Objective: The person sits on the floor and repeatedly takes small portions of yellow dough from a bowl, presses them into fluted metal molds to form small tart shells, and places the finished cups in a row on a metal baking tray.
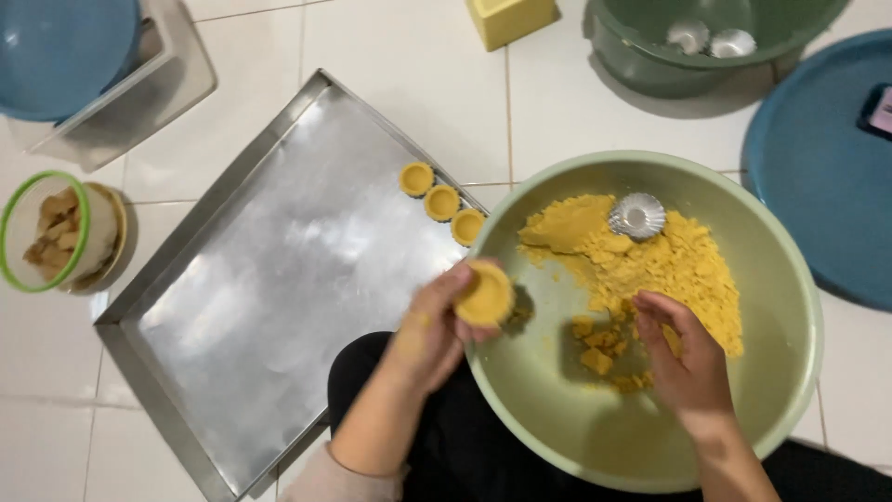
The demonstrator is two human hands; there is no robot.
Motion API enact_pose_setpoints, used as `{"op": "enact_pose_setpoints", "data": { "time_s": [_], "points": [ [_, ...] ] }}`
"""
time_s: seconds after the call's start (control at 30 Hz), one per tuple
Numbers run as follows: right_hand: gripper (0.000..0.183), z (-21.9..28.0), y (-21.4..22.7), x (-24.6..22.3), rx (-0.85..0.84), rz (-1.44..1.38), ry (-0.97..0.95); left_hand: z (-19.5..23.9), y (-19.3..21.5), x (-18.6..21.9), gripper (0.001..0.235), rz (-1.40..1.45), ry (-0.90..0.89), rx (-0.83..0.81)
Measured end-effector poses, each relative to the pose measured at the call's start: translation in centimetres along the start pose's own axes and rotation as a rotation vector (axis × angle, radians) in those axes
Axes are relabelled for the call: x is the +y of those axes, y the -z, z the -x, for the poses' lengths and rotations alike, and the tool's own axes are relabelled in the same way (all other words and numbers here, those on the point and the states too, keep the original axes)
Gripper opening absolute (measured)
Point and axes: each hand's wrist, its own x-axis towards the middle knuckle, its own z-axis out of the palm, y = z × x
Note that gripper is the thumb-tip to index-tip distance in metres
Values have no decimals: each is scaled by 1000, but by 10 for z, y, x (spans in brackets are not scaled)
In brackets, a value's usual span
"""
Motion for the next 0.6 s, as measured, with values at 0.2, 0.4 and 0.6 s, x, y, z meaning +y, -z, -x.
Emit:
{"op": "enact_pose_setpoints", "data": {
  "time_s": [0.2,0.4,0.6],
  "points": [
    [31,2,-18,22,-123,368,-6,-81,131,112,51,-798,-431,497],
    [24,-17,-23,76,-17,469,127,-227,232,95,36,-1157,-443,684],
    [40,-55,-17,143,-433,781,-191,-243,204,103,42,-1018,-381,609]
  ]
}}
